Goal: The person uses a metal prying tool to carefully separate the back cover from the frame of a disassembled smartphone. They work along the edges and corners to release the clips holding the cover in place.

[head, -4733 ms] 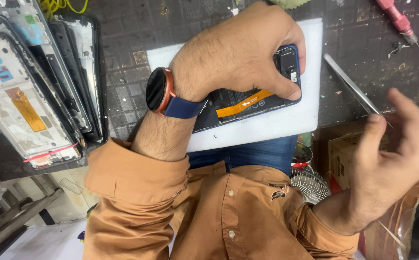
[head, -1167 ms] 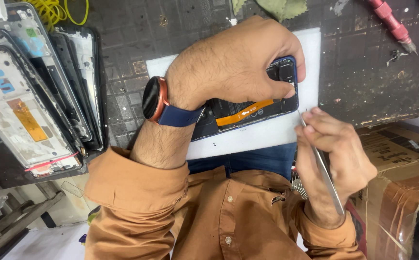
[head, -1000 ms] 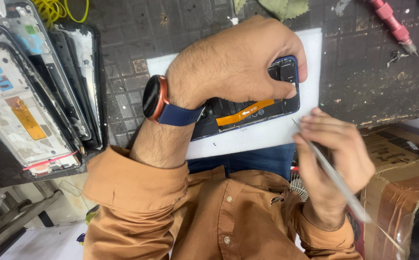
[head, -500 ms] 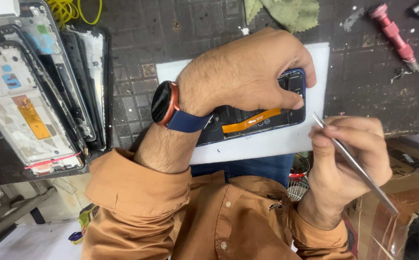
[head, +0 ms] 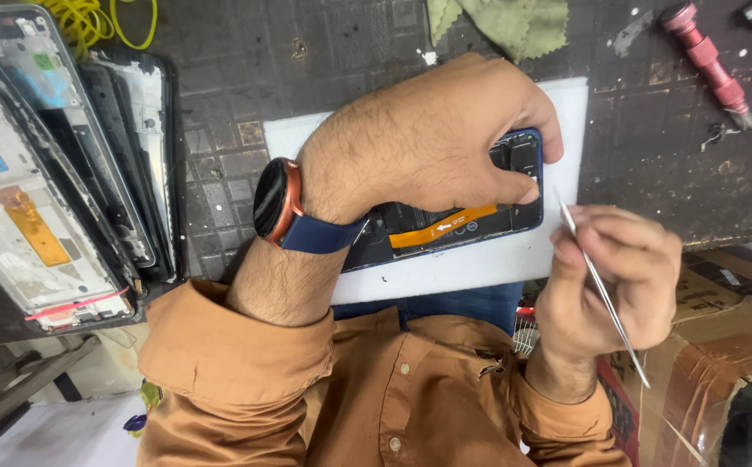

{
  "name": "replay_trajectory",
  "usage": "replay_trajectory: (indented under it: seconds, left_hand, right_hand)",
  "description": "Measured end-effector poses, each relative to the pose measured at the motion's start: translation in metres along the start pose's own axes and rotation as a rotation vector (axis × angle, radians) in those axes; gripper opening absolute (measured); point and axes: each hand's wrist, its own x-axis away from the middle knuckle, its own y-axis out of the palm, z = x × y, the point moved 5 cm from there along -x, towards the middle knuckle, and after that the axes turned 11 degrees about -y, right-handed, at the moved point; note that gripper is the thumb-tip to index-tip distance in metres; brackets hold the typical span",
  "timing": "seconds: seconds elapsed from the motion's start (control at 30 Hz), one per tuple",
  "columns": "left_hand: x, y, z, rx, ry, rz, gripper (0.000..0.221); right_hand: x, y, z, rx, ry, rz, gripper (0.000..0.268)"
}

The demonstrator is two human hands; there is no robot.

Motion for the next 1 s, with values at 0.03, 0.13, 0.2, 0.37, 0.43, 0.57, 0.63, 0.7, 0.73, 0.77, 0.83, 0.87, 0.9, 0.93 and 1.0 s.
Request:
replay_trajectory:
  seconds: [0.03, 0.13, 0.2, 0.37, 0.43, 0.57, 0.63, 0.7, 0.73, 0.77, 0.83, 0.87, 0.9, 0.93, 1.0]
  left_hand:
    - [0.001, 0.001, -0.001, 0.005, -0.013, -0.008, 0.031]
    - [-0.001, 0.002, -0.002, 0.019, -0.012, -0.020, 0.030]
    - [0.000, 0.002, -0.001, 0.039, 0.020, -0.007, 0.029]
    - [0.000, 0.003, -0.001, 0.034, -0.001, -0.027, 0.028]
    - [0.001, 0.001, 0.001, 0.035, 0.031, -0.013, 0.027]
    - [-0.001, 0.001, 0.000, 0.030, -0.014, -0.046, 0.027]
    - [0.000, 0.002, -0.003, 0.034, -0.065, -0.074, 0.027]
    - [-0.001, 0.002, -0.004, 0.037, -0.074, -0.083, 0.027]
    - [-0.001, 0.000, -0.001, 0.037, -0.019, -0.052, 0.026]
    - [0.000, -0.001, 0.002, 0.036, 0.036, -0.022, 0.026]
    - [0.001, -0.002, 0.003, 0.041, 0.079, 0.003, 0.025]
    - [0.001, -0.001, 0.003, 0.043, 0.070, 0.000, 0.025]
    - [0.000, -0.001, 0.002, 0.045, 0.061, -0.004, 0.024]
    - [0.000, -0.001, 0.001, 0.037, 0.044, -0.012, 0.024]
    - [0.000, 0.000, 0.000, 0.020, 0.009, -0.027, 0.023]
  right_hand:
    - [0.005, -0.001, -0.002, 0.012, -0.014, 0.004, 0.023]
    - [0.017, -0.001, -0.004, -0.015, 0.003, 0.040, 0.024]
    - [0.022, 0.001, -0.004, -0.038, 0.032, 0.050, 0.025]
    - [0.022, 0.007, -0.004, -0.068, 0.037, 0.077, 0.026]
    - [0.019, 0.007, -0.004, -0.049, 0.018, 0.074, 0.025]
    - [0.013, 0.008, -0.007, 0.045, -0.023, 0.035, 0.023]
    - [0.013, 0.009, -0.008, 0.075, -0.047, 0.018, 0.022]
    - [0.012, 0.011, -0.008, 0.086, -0.062, 0.017, 0.022]
    - [0.012, 0.011, -0.008, 0.089, -0.071, 0.020, 0.022]
    - [0.011, 0.012, -0.007, 0.093, -0.080, 0.023, 0.022]
    - [0.010, 0.014, -0.008, 0.102, -0.097, 0.026, 0.022]
    - [0.009, 0.016, -0.008, 0.108, -0.108, 0.030, 0.021]
    - [0.008, 0.017, -0.008, 0.117, -0.121, 0.038, 0.021]
    - [0.008, 0.017, -0.009, 0.127, -0.133, 0.043, 0.021]
    - [0.006, 0.018, -0.011, 0.149, -0.130, 0.026, 0.020]
